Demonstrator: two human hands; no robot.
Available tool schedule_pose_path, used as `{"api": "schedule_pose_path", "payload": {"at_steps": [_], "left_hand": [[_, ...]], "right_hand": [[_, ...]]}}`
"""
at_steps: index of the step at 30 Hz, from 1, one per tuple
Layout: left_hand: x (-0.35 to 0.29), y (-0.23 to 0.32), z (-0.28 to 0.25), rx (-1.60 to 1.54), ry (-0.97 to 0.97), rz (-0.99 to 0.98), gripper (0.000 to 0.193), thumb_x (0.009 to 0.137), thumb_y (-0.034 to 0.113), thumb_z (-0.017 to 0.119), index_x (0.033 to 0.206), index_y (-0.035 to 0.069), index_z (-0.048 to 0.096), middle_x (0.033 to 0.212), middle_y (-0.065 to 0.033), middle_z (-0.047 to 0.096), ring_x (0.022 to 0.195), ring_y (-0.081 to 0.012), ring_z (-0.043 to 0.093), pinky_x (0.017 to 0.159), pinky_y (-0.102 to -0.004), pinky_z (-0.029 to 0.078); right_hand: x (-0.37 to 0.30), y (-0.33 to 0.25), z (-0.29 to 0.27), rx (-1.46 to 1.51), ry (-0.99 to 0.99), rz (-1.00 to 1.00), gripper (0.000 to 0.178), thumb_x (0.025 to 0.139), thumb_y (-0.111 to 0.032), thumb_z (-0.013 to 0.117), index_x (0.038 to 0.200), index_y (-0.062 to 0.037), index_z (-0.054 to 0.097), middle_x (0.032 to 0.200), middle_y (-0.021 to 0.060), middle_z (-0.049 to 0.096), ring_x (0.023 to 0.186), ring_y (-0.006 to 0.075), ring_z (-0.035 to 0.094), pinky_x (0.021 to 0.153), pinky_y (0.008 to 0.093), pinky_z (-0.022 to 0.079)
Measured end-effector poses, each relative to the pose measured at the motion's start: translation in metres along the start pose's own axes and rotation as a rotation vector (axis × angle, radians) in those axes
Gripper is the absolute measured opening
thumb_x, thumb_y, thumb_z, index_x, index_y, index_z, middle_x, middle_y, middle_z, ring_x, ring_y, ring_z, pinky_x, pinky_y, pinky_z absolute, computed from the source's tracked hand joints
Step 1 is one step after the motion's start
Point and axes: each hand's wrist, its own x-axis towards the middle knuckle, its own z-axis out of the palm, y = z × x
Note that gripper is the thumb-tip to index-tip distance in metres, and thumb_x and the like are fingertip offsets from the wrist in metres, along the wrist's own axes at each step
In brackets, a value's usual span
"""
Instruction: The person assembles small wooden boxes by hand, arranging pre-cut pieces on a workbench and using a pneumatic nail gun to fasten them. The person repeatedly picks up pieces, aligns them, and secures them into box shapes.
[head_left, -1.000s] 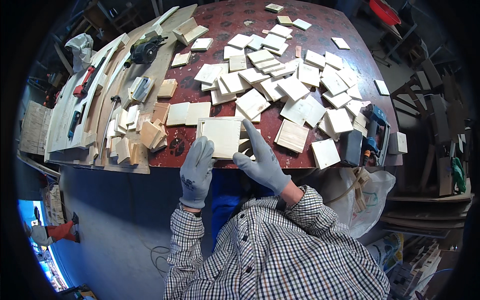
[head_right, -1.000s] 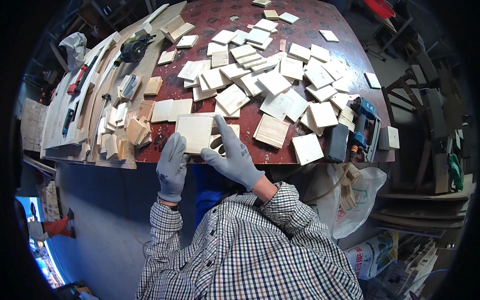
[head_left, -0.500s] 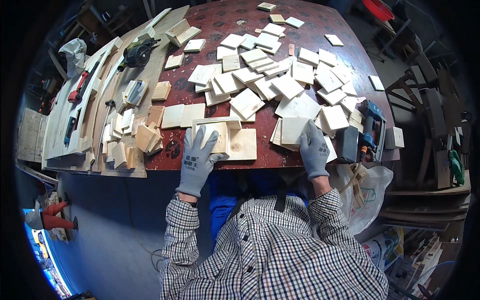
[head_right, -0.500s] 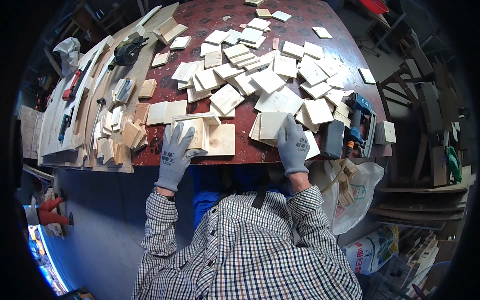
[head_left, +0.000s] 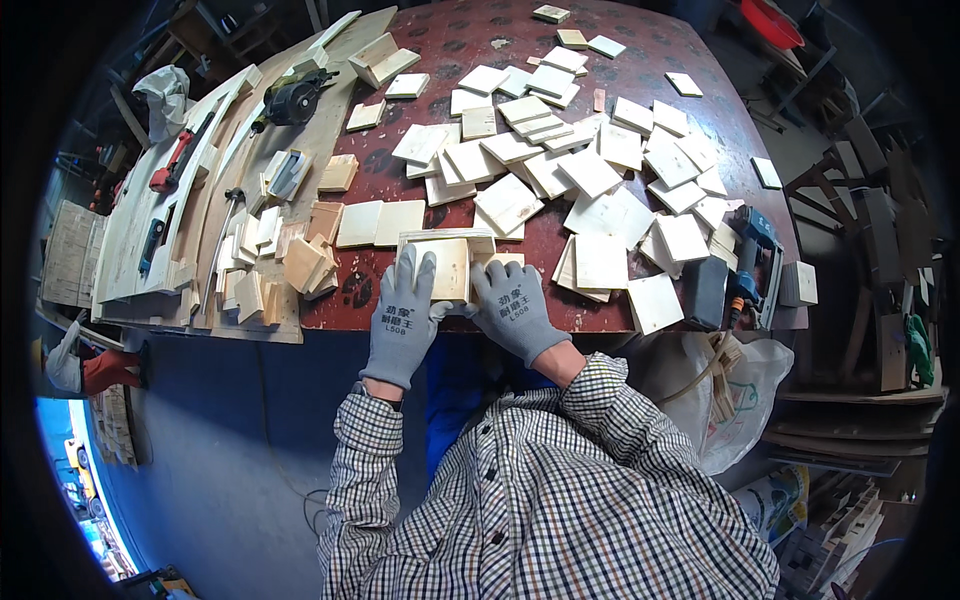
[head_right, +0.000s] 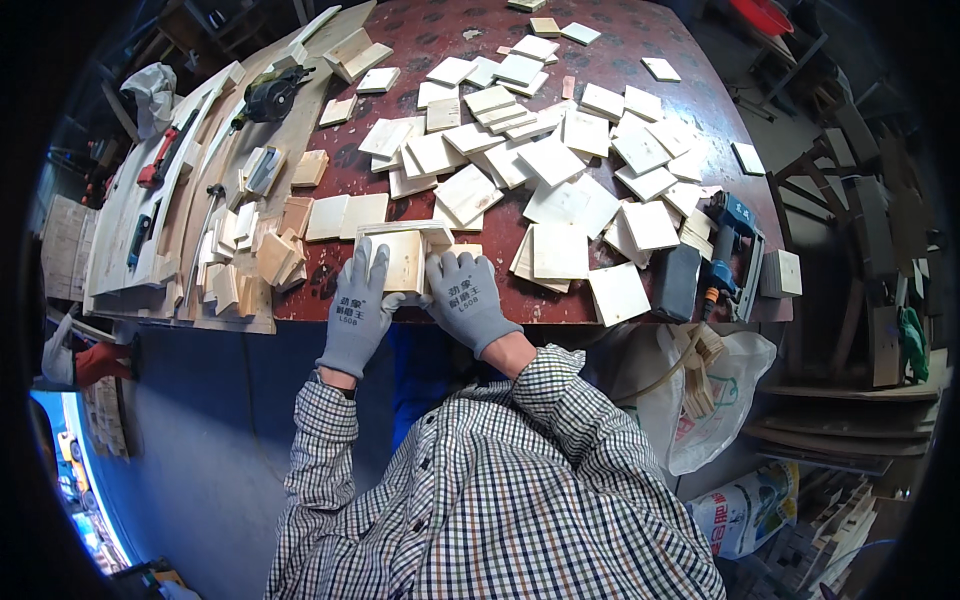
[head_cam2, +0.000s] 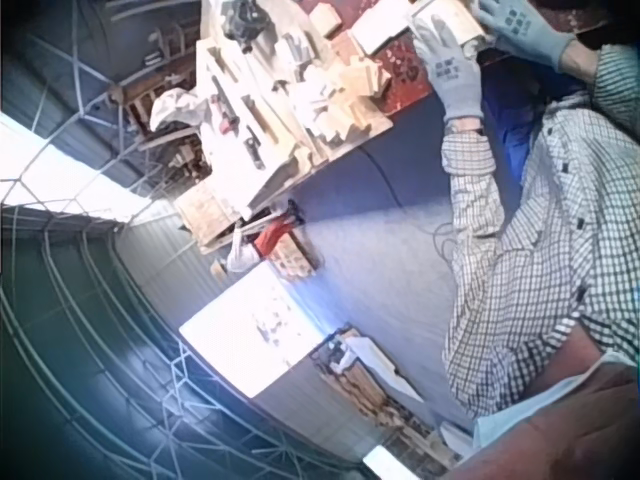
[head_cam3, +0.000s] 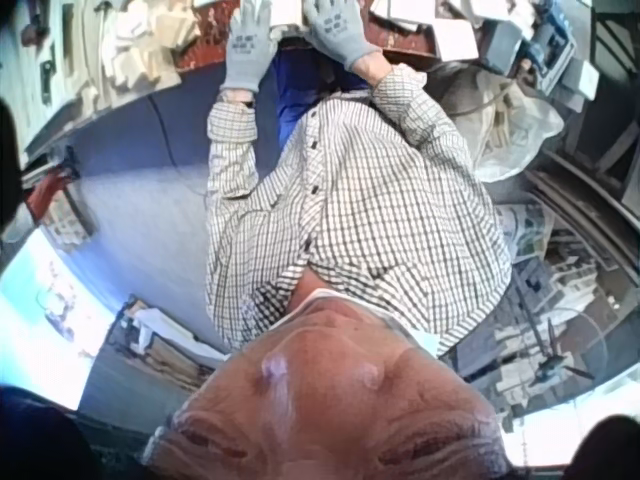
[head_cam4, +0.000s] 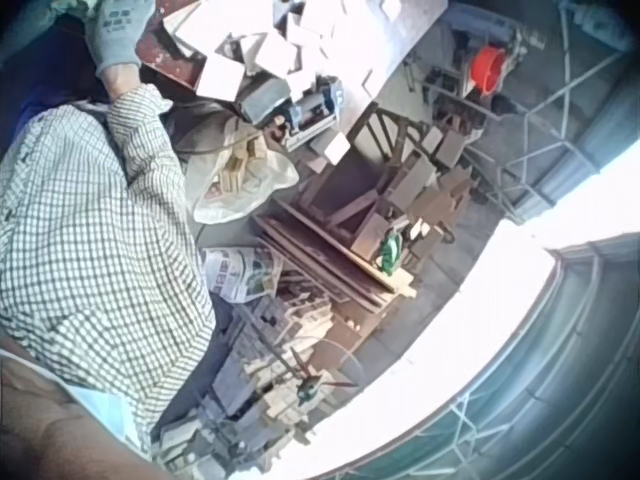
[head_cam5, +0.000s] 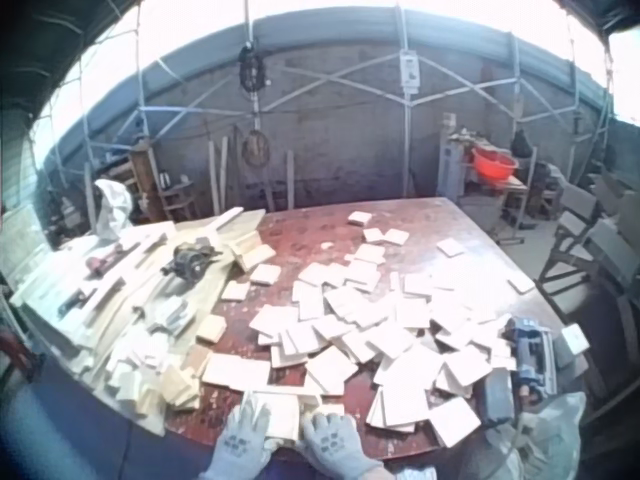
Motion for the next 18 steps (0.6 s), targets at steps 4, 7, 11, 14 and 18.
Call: {"api": "schedule_pose_path", "payload": {"at_steps": [4,7,11,14,18], "left_hand": [[0.000,-0.002,0.000,-0.045,0.006,-0.003,0.077,0.101,0.045,0.063,0.159,0.002,0.038,0.167,-0.0236,0.033,0.136,-0.0442,0.050,0.111,-0.0478,0.049],[-0.003,0.012,-0.008,-0.103,-0.029,-0.078,0.077,0.101,0.046,0.062,0.159,0.002,0.039,0.166,-0.0244,0.035,0.133,-0.0452,0.053,0.109,-0.0491,0.049],[-0.004,0.023,-0.005,-0.082,-0.027,-0.114,0.077,0.101,0.046,0.063,0.160,0.003,0.038,0.165,-0.0249,0.036,0.130,-0.0454,0.055,0.107,-0.0497,0.050],[-0.001,0.025,-0.013,-0.112,-0.071,-0.135,0.076,0.101,0.045,0.063,0.160,0.003,0.038,0.165,-0.0253,0.036,0.132,-0.0451,0.054,0.108,-0.0495,0.050],[-0.004,0.016,-0.012,-0.095,-0.080,-0.102,0.074,0.101,0.041,0.065,0.159,0.004,0.039,0.166,-0.0261,0.034,0.137,-0.0444,0.053,0.110,-0.0490,0.049]], "right_hand": [[0.002,0.005,-0.001,-0.004,-0.022,-0.028,0.064,0.085,-0.046,0.078,0.131,-0.0045,0.062,0.105,0.0105,0.062,0.096,0.0271,0.061,0.081,0.0445,0.045],[0.002,0.008,-0.005,0.020,-0.064,-0.003,0.063,0.080,-0.048,0.081,0.126,-0.0071,0.066,0.105,0.0095,0.062,0.096,0.0269,0.062,0.080,0.0447,0.046],[-0.002,0.017,-0.001,0.008,-0.016,-0.025,0.061,0.078,-0.043,0.082,0.125,-0.0082,0.067,0.105,0.0075,0.062,0.096,0.0260,0.061,0.080,0.0442,0.045],[-0.002,0.019,0.000,0.007,-0.018,-0.044,0.060,0.077,-0.041,0.082,0.125,-0.0087,0.067,0.105,0.0066,0.062,0.097,0.0254,0.061,0.081,0.0438,0.045],[-0.003,0.019,-0.006,0.051,-0.014,-0.032,0.059,0.081,-0.044,0.080,0.126,-0.0088,0.066,0.107,0.0075,0.063,0.098,0.0268,0.062,0.083,0.0446,0.046]]}}
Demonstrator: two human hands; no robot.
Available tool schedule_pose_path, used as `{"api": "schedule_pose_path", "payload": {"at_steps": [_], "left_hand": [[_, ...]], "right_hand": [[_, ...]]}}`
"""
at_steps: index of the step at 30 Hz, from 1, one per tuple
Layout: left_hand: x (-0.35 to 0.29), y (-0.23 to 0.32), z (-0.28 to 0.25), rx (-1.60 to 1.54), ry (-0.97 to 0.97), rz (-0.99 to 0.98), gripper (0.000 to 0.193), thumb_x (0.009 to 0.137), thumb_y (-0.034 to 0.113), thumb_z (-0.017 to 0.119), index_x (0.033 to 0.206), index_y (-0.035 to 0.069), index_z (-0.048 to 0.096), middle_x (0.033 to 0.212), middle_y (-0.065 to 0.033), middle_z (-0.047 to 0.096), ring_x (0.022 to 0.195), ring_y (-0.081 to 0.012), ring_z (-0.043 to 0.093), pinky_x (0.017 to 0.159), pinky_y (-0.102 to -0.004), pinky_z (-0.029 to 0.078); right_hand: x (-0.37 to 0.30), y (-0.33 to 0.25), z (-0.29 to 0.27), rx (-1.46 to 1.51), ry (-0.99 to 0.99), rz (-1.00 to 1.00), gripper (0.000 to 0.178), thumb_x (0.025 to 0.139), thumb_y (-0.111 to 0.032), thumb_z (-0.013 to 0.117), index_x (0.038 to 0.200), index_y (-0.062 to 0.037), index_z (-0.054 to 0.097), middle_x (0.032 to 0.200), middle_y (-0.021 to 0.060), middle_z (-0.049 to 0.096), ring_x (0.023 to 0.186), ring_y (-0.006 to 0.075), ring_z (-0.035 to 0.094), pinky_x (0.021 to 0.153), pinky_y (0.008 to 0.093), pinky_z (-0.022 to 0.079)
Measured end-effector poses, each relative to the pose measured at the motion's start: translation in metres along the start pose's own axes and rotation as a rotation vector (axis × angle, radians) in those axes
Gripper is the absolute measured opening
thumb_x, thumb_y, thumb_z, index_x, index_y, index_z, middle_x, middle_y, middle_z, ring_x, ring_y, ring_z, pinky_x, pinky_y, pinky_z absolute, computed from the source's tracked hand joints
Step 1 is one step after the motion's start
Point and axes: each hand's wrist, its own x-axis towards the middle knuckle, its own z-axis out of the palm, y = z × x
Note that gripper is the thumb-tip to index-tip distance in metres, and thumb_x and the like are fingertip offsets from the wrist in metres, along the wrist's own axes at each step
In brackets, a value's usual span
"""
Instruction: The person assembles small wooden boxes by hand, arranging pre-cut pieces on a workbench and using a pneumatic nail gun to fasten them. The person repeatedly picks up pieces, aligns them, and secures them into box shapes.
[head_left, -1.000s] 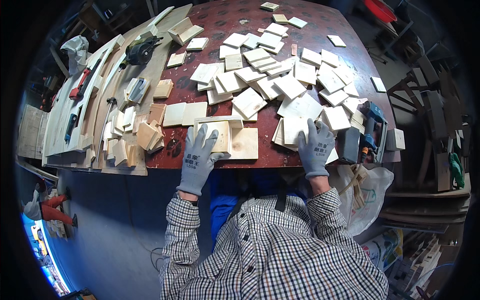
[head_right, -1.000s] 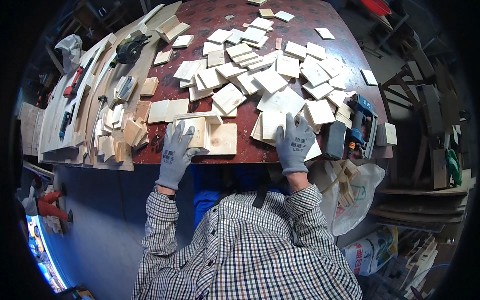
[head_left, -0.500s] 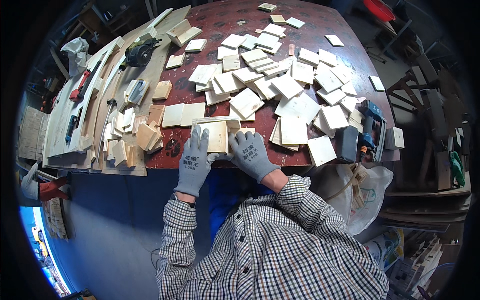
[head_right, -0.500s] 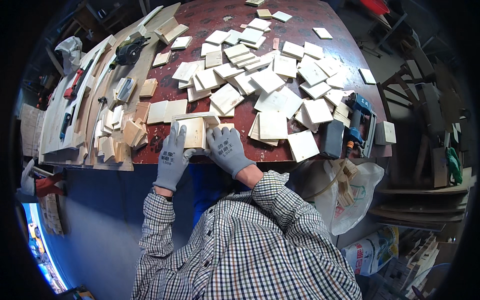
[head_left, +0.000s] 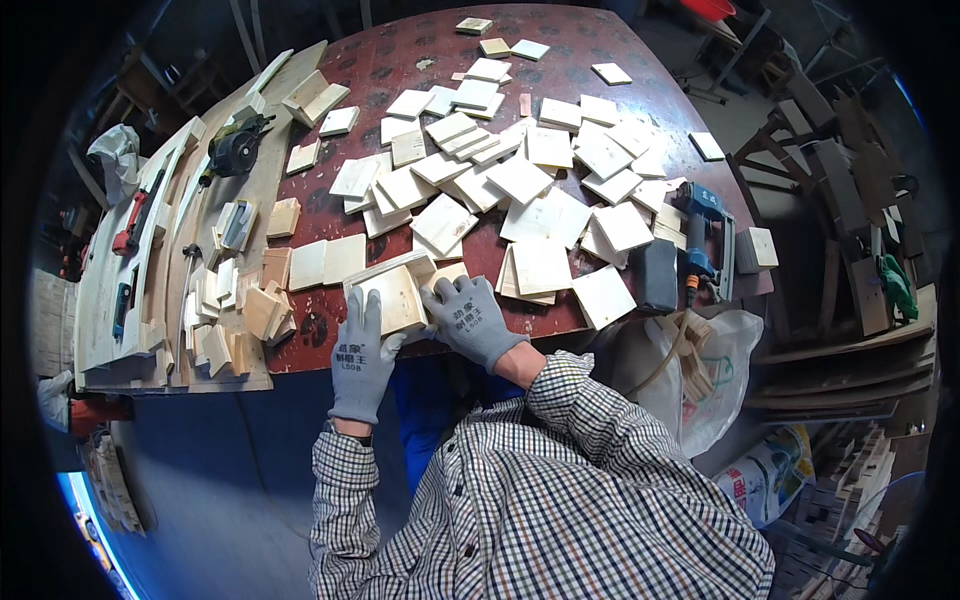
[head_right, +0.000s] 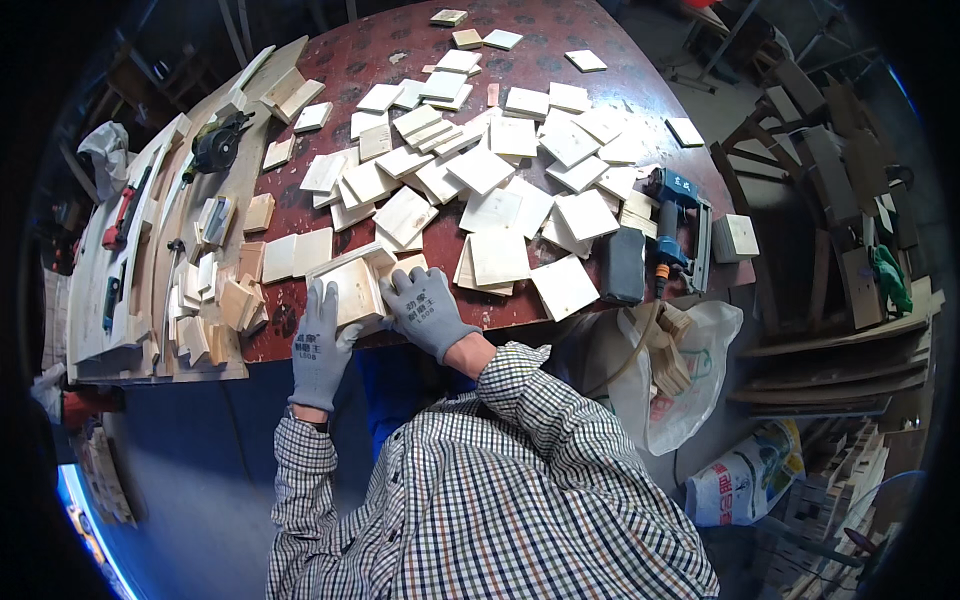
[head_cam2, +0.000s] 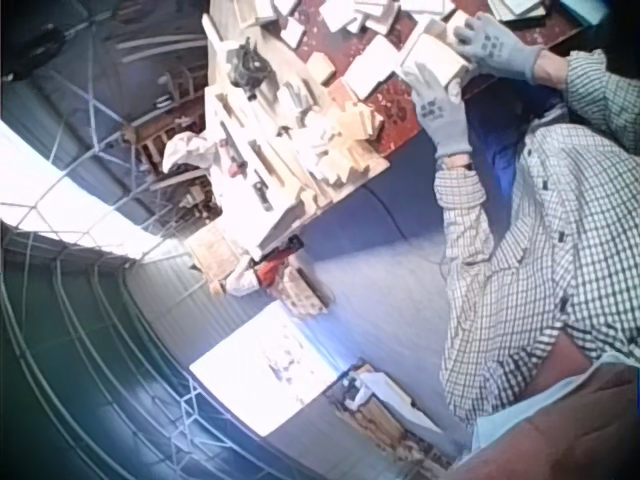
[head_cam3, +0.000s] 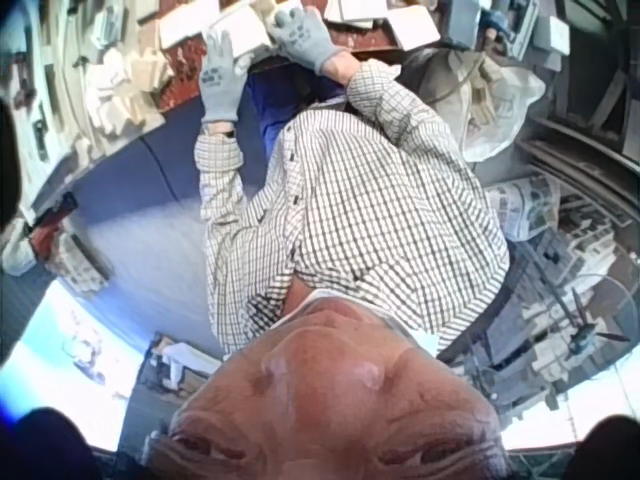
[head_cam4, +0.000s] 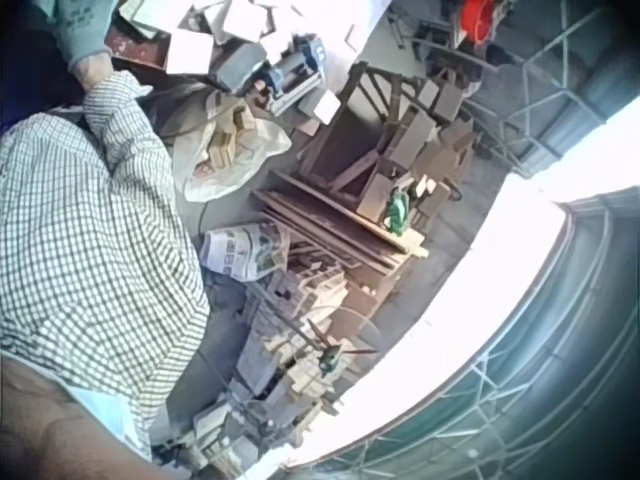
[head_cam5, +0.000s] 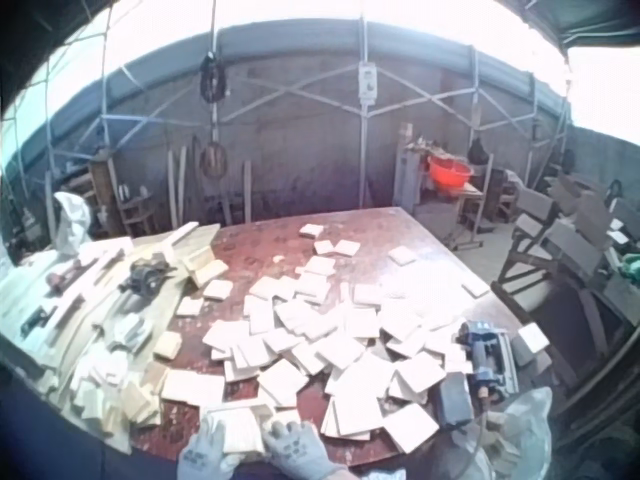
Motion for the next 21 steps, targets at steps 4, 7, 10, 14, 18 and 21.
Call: {"api": "schedule_pose_path", "payload": {"at_steps": [4,7,10,14,18,21], "left_hand": [[-0.001,-0.016,0.007,0.003,0.097,0.098,0.075,0.095,0.030,0.073,0.158,0.006,0.042,0.166,-0.0237,0.035,0.136,-0.0430,0.055,0.107,-0.0478,0.053],[0.000,-0.010,0.000,-0.106,0.017,0.005,0.073,0.095,0.027,0.073,0.158,0.007,0.043,0.167,-0.0220,0.036,0.140,-0.0428,0.053,0.111,-0.0455,0.050],[0.001,-0.009,-0.001,-0.158,0.010,0.003,0.072,0.095,0.027,0.073,0.158,0.010,0.044,0.167,-0.0210,0.037,0.136,-0.0424,0.055,0.109,-0.0455,0.051],[0.001,-0.005,-0.008,-0.136,-0.023,-0.035,0.073,0.094,0.028,0.074,0.159,0.011,0.044,0.164,-0.0190,0.040,0.133,-0.0409,0.057,0.107,-0.0461,0.053],[0.001,-0.010,-0.003,-0.087,0.084,0.045,0.070,0.092,0.026,0.077,0.153,0.010,0.048,0.160,-0.0163,0.044,0.119,-0.0365,0.065,0.097,-0.0452,0.058],[0.001,-0.010,-0.012,-0.187,-0.008,-0.001,0.066,0.094,0.029,0.075,0.153,0.012,0.050,0.163,-0.0187,0.042,0.134,-0.0406,0.058,0.108,-0.0459,0.052]], "right_hand": [[0.001,0.001,-0.006,0.057,-0.009,0.004,0.061,0.082,-0.050,0.079,0.126,-0.0089,0.066,0.109,0.0093,0.063,0.101,0.0292,0.062,0.086,0.0457,0.047],[0.005,0.025,-0.012,0.229,-0.006,0.012,0.062,0.087,-0.050,0.077,0.132,-0.0091,0.064,0.117,0.0129,0.064,0.106,0.0319,0.061,0.089,0.0470,0.047],[0.029,0.083,-0.037,0.157,0.281,0.222,0.057,0.095,-0.045,0.072,0.138,-0.0086,0.062,0.126,0.0160,0.064,0.113,0.0345,0.061,0.094,0.0479,0.049],[0.062,0.173,-0.053,-0.217,0.009,0.548,0.076,0.093,-0.060,0.068,0.147,-0.0077,0.054,0.139,0.0213,0.061,0.126,0.0370,0.060,0.102,0.0510,0.049],[0.068,0.204,-0.053,-0.120,-0.289,0.535,0.086,0.092,-0.072,0.060,0.153,-0.0115,0.050,0.143,0.0233,0.060,0.134,0.0404,0.058,0.108,0.0530,0.046],[0.068,0.202,-0.051,-0.076,-0.243,0.553,0.084,0.089,-0.069,0.064,0.150,-0.0125,0.054,0.141,0.0238,0.061,0.131,0.0401,0.060,0.106,0.0539,0.046]]}}
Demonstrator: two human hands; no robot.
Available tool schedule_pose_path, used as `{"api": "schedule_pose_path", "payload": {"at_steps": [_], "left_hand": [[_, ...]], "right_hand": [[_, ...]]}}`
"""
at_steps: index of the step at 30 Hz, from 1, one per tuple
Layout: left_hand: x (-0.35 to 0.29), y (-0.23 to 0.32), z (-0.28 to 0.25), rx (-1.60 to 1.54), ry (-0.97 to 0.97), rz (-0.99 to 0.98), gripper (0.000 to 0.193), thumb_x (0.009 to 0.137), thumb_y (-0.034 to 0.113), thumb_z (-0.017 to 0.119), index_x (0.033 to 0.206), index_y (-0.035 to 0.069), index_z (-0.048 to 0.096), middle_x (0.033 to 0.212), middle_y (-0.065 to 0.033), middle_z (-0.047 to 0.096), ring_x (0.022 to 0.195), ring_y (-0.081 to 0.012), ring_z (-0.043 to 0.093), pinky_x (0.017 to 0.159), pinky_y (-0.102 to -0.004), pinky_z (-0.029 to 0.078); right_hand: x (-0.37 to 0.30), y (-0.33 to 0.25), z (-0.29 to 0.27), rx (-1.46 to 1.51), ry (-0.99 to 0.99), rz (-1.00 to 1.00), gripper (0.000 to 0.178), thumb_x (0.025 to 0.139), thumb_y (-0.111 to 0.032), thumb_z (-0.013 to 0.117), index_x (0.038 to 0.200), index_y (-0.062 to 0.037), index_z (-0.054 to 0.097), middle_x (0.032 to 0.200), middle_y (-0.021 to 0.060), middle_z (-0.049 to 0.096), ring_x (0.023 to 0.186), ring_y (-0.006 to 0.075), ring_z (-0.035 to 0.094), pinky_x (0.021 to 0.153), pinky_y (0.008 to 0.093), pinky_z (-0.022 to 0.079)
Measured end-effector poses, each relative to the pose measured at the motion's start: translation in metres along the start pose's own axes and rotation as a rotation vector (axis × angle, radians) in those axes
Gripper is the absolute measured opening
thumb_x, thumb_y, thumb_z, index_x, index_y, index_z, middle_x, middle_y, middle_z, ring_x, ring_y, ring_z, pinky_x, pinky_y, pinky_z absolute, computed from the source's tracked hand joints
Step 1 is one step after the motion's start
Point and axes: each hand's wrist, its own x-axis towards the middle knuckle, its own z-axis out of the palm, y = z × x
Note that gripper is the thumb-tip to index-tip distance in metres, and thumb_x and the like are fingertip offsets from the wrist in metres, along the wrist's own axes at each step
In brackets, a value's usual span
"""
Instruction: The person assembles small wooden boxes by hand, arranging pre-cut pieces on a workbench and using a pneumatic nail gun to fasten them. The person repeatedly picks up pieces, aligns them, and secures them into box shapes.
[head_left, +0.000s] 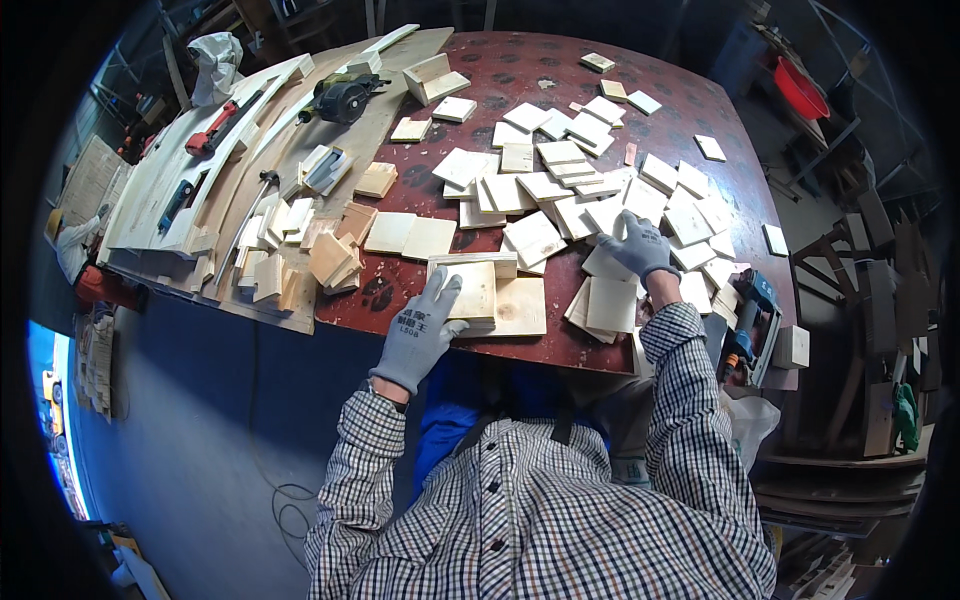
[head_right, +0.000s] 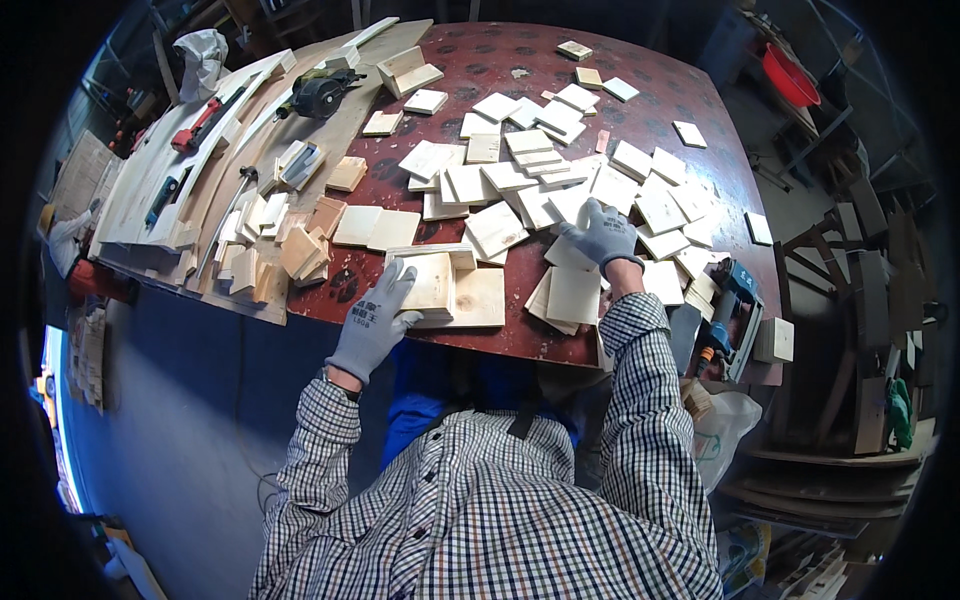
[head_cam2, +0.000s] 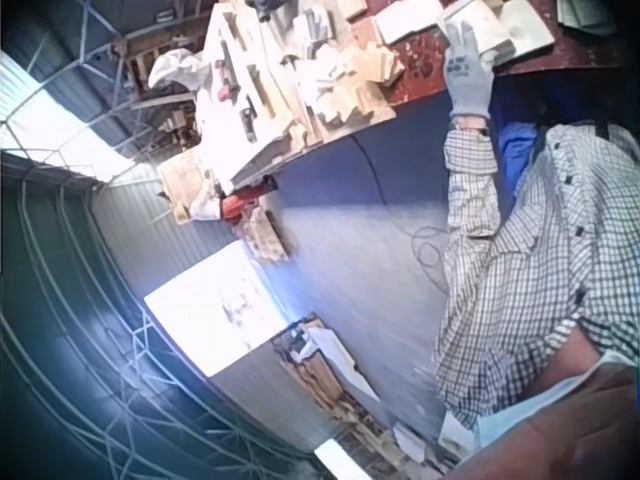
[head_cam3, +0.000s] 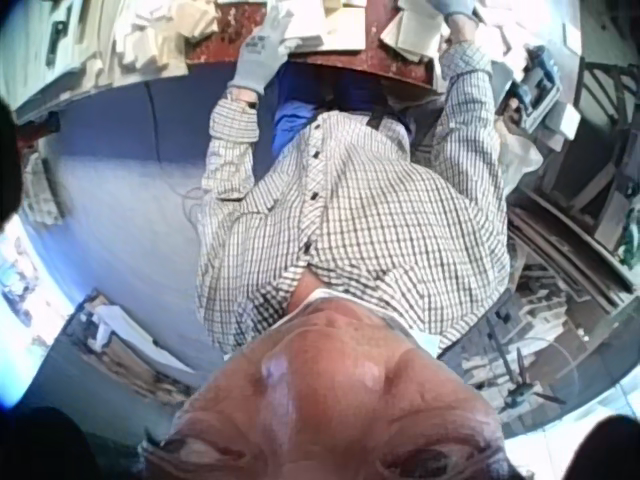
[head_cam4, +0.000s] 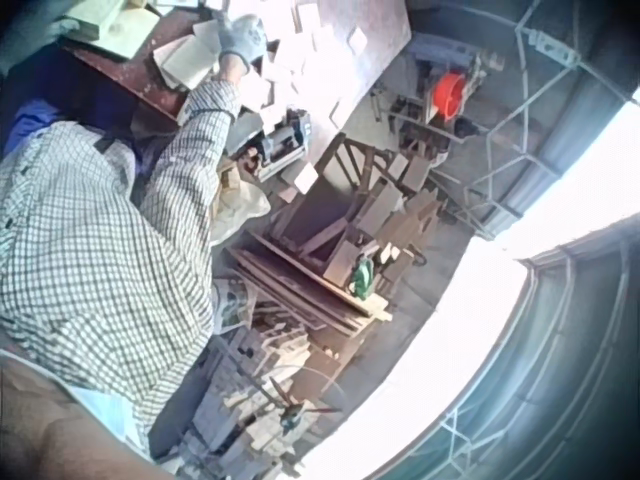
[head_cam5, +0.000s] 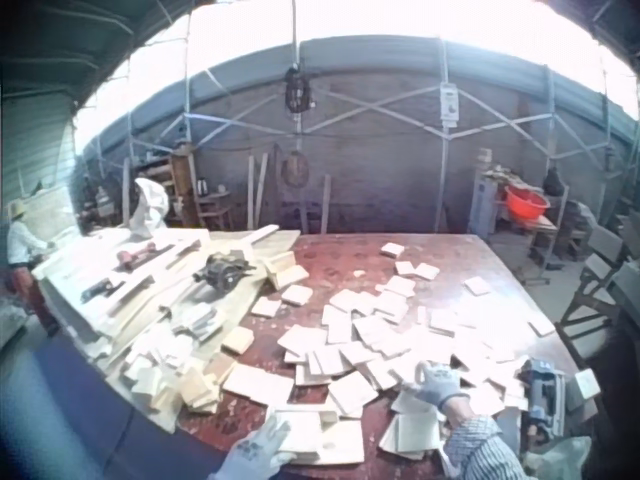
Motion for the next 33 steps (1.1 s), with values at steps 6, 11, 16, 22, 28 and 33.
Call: {"api": "schedule_pose_path", "payload": {"at_steps": [6,11,16,22,28,33], "left_hand": [[0.001,-0.002,-0.009,-0.016,-0.051,-0.011,0.067,0.095,0.032,0.074,0.154,0.011,0.049,0.163,-0.0206,0.042,0.138,-0.0413,0.055,0.110,-0.0459,0.051],[0.002,-0.012,-0.006,-0.064,-0.001,0.052,0.067,0.099,0.040,0.069,0.156,0.011,0.048,0.162,-0.0204,0.044,0.146,-0.0379,0.048,0.115,-0.0435,0.048],[0.000,-0.008,-0.005,0.082,0.048,0.086,0.061,0.100,0.038,0.068,0.154,0.013,0.052,0.154,-0.0169,0.054,0.131,-0.0343,0.061,0.104,-0.0426,0.054],[-0.003,-0.008,-0.016,0.089,0.513,0.232,0.039,0.103,0.020,0.066,0.140,0.009,0.065,0.134,-0.0129,0.070,0.111,-0.0289,0.072,0.088,-0.0390,0.062],[-0.013,-0.011,-0.030,-1.227,0.690,-0.327,0.035,0.111,0.026,0.057,0.131,-0.002,0.060,0.119,-0.0110,0.068,0.100,-0.0235,0.074,0.075,-0.0363,0.068],[-0.016,0.003,-0.041,-1.360,0.699,-0.335,0.041,0.112,0.032,0.055,0.129,-0.005,0.060,0.116,-0.0141,0.071,0.091,-0.0256,0.077,0.074,-0.0362,0.069]], "right_hand": [[-0.021,-0.005,-0.004,-0.050,0.322,-0.084,0.084,0.081,-0.066,0.074,0.140,-0.0078,0.059,0.116,0.0196,0.068,0.107,0.0379,0.066,0.093,0.0523,0.047],[-0.055,-0.026,-0.025,0.093,0.398,-0.204,0.080,0.080,-0.057,0.082,0.138,-0.0063,0.058,0.115,0.0187,0.065,0.106,0.0359,0.064,0.090,0.0494,0.049],[-0.071,-0.037,-0.021,0.129,0.483,-0.365,0.081,0.080,-0.052,0.085,0.138,-0.0037,0.057,0.111,0.0159,0.065,0.104,0.0315,0.061,0.092,0.0469,0.046],[-0.086,-0.053,-0.027,0.220,0.454,-0.365,0.081,0.080,-0.052,0.085,0.138,-0.0023,0.058,0.106,0.0156,0.063,0.097,0.0303,0.062,0.086,0.0454,0.049],[-0.091,-0.055,-0.020,0.316,0.417,-0.367,0.082,0.080,-0.052,0.085,0.138,-0.0014,0.058,0.110,0.0168,0.063,0.099,0.0310,0.063,0.087,0.0458,0.050],[-0.093,-0.057,-0.019,0.311,0.370,-0.336,0.082,0.080,-0.051,0.085,0.138,-0.0016,0.057,0.112,0.0176,0.064,0.102,0.0317,0.063,0.090,0.0467,0.049]]}}
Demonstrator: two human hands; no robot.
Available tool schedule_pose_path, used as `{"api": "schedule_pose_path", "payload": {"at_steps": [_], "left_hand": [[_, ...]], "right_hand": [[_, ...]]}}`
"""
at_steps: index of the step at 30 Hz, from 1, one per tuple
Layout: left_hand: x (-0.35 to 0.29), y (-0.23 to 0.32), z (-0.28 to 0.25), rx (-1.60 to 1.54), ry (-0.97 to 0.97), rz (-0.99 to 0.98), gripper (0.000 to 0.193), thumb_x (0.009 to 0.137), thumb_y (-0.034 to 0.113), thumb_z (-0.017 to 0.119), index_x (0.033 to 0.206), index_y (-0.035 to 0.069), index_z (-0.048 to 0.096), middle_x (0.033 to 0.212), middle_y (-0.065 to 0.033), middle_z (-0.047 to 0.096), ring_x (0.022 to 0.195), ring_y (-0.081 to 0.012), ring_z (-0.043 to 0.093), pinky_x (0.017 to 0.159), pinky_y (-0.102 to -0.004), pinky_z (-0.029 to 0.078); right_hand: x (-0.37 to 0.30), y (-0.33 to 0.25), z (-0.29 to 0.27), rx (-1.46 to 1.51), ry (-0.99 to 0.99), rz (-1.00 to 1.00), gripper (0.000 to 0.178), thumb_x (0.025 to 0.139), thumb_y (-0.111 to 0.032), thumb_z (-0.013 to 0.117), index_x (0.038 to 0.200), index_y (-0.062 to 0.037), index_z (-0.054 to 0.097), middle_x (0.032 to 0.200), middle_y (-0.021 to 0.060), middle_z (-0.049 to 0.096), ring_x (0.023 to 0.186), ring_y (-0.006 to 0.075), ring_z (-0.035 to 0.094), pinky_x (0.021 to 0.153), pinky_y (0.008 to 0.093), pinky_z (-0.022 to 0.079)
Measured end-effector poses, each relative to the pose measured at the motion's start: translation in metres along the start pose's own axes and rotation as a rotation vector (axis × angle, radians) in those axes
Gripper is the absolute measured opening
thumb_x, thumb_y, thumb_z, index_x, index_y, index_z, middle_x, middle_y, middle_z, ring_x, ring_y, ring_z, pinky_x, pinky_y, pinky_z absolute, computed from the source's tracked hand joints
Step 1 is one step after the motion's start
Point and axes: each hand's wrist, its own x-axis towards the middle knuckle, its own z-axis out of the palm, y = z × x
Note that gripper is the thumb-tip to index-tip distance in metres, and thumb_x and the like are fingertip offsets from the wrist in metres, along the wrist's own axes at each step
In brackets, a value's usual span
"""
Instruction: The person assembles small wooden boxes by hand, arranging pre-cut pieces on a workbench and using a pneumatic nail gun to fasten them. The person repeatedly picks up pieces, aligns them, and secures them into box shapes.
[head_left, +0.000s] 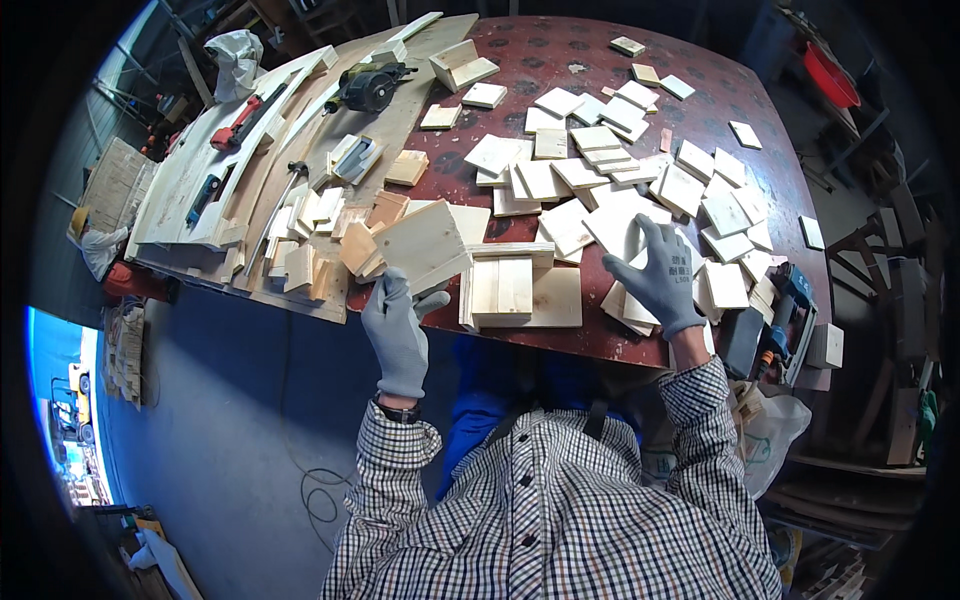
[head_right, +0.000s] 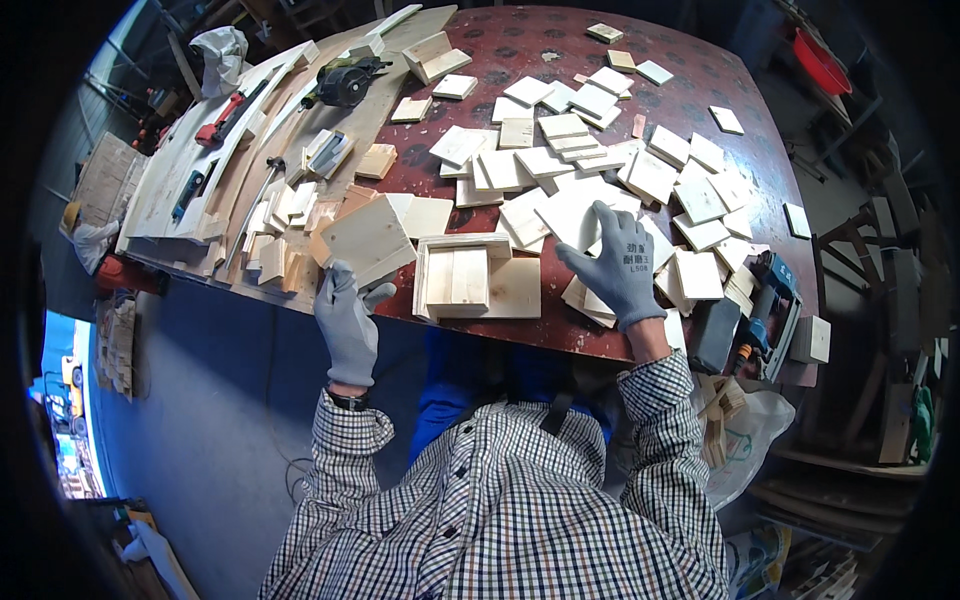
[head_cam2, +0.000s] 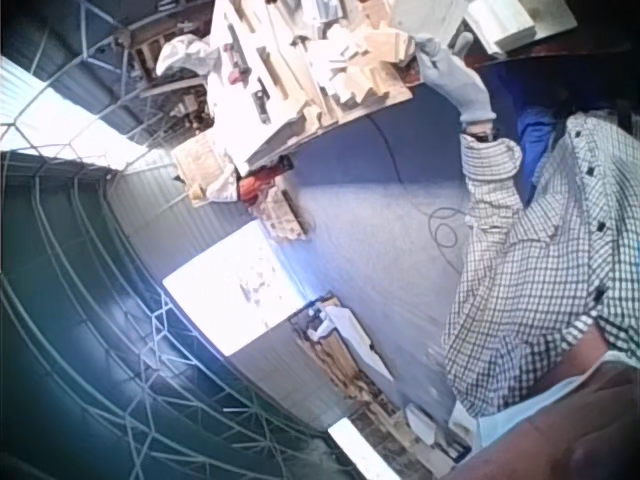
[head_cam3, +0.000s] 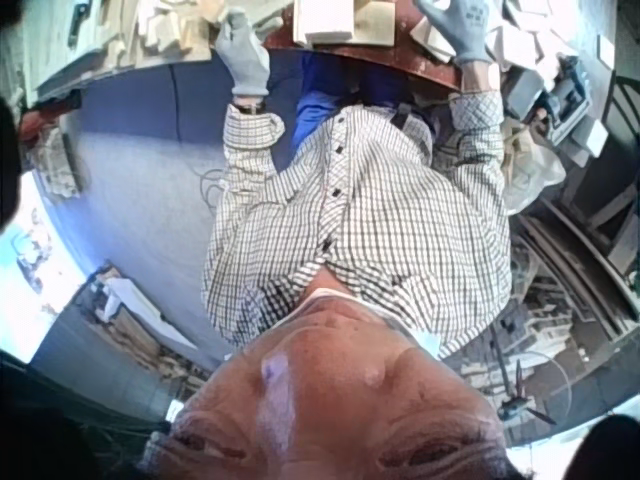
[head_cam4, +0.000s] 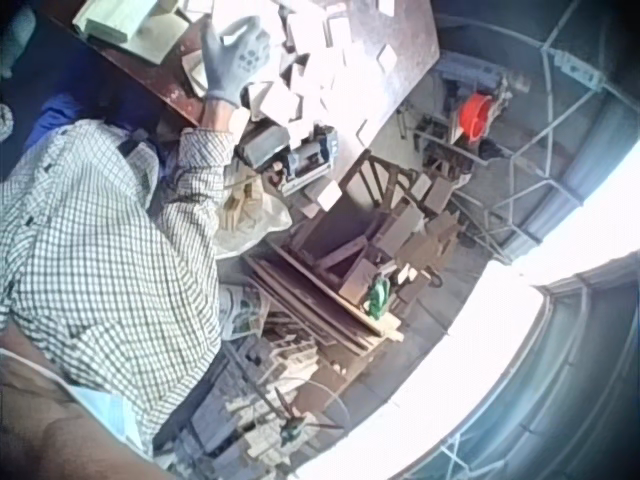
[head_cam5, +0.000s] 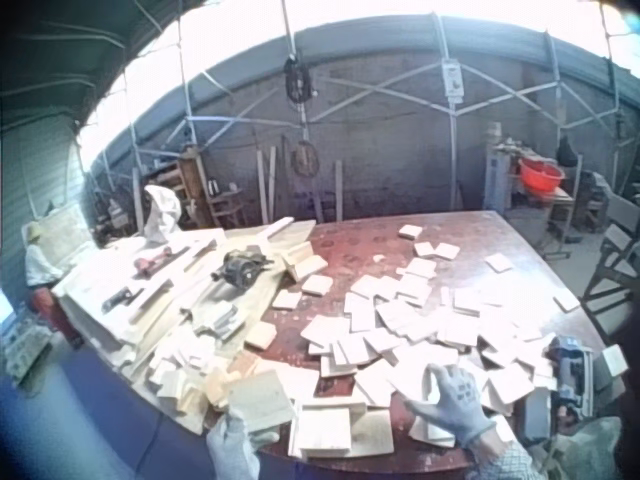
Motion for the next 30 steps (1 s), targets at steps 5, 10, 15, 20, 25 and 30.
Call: {"api": "schedule_pose_path", "payload": {"at_steps": [5,10,15,20,25,30], "left_hand": [[-0.001,-0.004,0.002,-0.001,-0.006,0.035,0.038,0.112,0.027,0.055,0.129,-0.006,0.060,0.117,-0.0147,0.071,0.095,-0.0255,0.076,0.074,-0.0368,0.068],[-0.003,-0.022,-0.006,0.654,-0.139,0.500,0.031,0.110,0.014,0.059,0.136,-0.001,0.064,0.118,-0.0115,0.072,0.103,-0.0216,0.073,0.087,-0.0377,0.065],[-0.008,-0.030,-0.003,1.289,-0.530,0.898,0.055,0.086,-0.001,0.072,0.140,0.008,0.067,0.144,-0.0142,0.063,0.135,-0.0353,0.060,0.105,-0.0435,0.057],[-0.012,-0.052,-0.001,1.326,-0.546,0.896,0.049,0.088,0.009,0.074,0.136,0.007,0.069,0.137,-0.0136,0.064,0.131,-0.0367,0.061,0.106,-0.0451,0.055],[-0.011,-0.060,0.008,1.446,-0.534,0.884,0.043,0.093,0.028,0.075,0.128,0.004,0.069,0.139,-0.0162,0.061,0.137,-0.0410,0.053,0.116,-0.0551,0.043],[-0.011,-0.055,0.013,1.304,-0.523,0.693,0.049,0.095,0.041,0.074,0.127,0.005,0.067,0.154,-0.0206,0.051,0.145,-0.0413,0.045,0.118,-0.0539,0.040]], "right_hand": [[-0.002,0.007,0.004,-0.004,0.023,-0.018,0.082,0.079,-0.050,0.085,0.138,-0.0020,0.057,0.115,0.0183,0.064,0.105,0.0326,0.063,0.091,0.0474,0.049],[-0.005,0.018,-0.001,-0.043,0.067,-0.037,0.078,0.079,-0.050,0.085,0.135,-0.0035,0.060,0.115,0.0175,0.065,0.104,0.0328,0.064,0.089,0.0473,0.049],[-0.009,0.023,-0.005,-0.095,0.096,-0.028,0.076,0.081,-0.053,0.083,0.134,-0.0043,0.060,0.113,0.0157,0.065,0.104,0.0314,0.064,0.088,0.0463,0.049],[-0.016,0.023,-0.006,-0.072,0.047,0.021,0.075,0.082,-0.053,0.082,0.134,-0.0037,0.060,0.113,0.0151,0.065,0.106,0.0305,0.064,0.089,0.0460,0.049],[-0.023,0.022,-0.004,-0.019,0.017,0.038,0.076,0.082,-0.052,0.081,0.137,-0.0045,0.059,0.118,0.0160,0.064,0.110,0.0309,0.062,0.096,0.0463,0.047],[-0.025,0.005,-0.003,0.010,-0.019,-0.037,0.079,0.082,-0.051,0.082,0.142,-0.0068,0.056,0.124,0.0160,0.062,0.114,0.0329,0.061,0.101,0.0467,0.044]]}}
